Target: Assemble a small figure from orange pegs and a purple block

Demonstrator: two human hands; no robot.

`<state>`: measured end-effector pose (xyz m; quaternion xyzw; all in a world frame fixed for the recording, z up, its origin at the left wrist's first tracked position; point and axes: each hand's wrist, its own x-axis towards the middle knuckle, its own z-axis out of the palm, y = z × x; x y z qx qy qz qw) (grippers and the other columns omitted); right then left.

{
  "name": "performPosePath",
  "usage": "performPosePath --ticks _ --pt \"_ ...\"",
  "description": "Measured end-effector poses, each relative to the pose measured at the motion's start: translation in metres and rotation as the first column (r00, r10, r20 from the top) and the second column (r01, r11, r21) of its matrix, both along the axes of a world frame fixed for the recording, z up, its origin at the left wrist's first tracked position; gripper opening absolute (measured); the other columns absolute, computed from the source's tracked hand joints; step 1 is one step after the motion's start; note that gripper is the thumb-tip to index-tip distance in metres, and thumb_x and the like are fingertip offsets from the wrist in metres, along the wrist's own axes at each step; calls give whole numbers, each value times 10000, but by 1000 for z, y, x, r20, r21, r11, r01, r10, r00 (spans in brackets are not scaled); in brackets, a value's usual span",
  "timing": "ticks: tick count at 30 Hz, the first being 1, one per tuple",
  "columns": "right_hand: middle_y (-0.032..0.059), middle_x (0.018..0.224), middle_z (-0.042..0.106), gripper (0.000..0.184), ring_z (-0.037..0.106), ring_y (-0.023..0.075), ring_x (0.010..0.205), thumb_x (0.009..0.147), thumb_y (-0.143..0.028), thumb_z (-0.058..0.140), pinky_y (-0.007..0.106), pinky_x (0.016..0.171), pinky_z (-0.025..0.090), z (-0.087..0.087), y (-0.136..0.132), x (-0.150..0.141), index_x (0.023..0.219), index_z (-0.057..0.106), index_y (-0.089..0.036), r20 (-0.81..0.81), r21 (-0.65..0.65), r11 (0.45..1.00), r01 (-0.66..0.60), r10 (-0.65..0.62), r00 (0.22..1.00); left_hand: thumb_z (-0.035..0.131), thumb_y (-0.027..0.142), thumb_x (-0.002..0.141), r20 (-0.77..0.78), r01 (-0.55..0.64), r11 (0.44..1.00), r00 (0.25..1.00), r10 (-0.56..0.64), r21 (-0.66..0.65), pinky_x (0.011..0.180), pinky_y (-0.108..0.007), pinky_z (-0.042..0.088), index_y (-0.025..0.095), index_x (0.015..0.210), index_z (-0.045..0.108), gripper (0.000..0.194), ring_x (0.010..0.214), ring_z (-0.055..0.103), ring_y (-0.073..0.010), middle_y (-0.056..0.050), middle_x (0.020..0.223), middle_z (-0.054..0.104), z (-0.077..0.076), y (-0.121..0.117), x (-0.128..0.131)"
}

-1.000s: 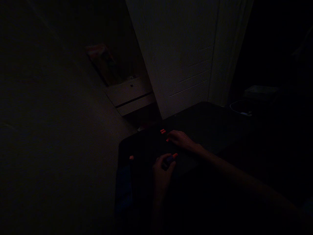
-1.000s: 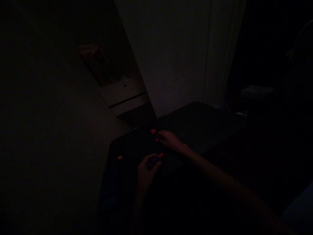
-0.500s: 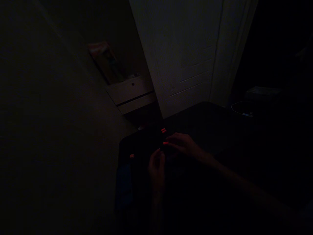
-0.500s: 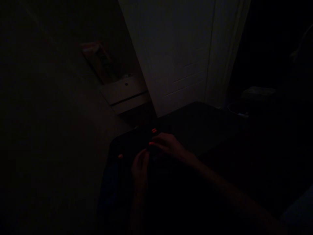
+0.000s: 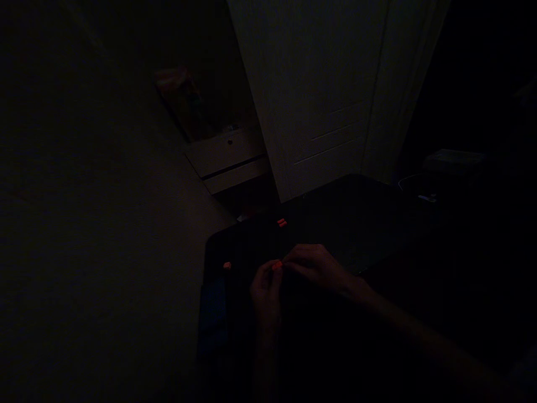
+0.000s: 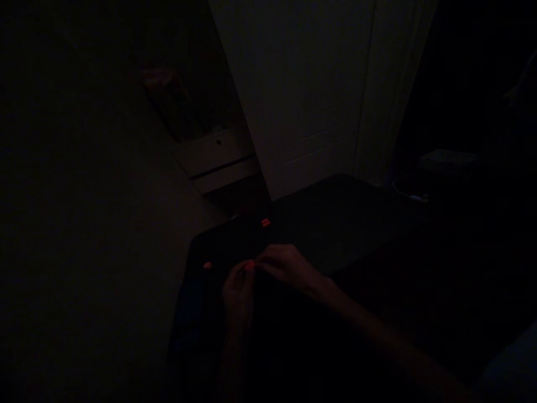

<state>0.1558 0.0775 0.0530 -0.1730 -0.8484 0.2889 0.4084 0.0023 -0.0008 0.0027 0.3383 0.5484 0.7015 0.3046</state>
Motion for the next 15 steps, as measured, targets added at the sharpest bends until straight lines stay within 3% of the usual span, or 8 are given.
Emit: performPosePath --ticks 9,15 --pt "80 937 708 158 677 165 808 1003 -211 608 256 719 518 3 6 2 1001 755 -153 181 180 983 -29 -4 984 825 451 785 -31 38 999 999 -38 -8 903 -337 559 146 988 775 370 967 728 -231 -99 1003 781 -2 -3 -2" --pt "91 900 691 91 645 177 791 956 -162 655 267 694 480 16 1 1 961 734 -118 285 298 954 -35 -54 957 831 464 764 -71 23 1000 997 -25 -21 872 -362 580 137 984 785 397 950 742 -256 -119 991 794 -5 -4 -3"
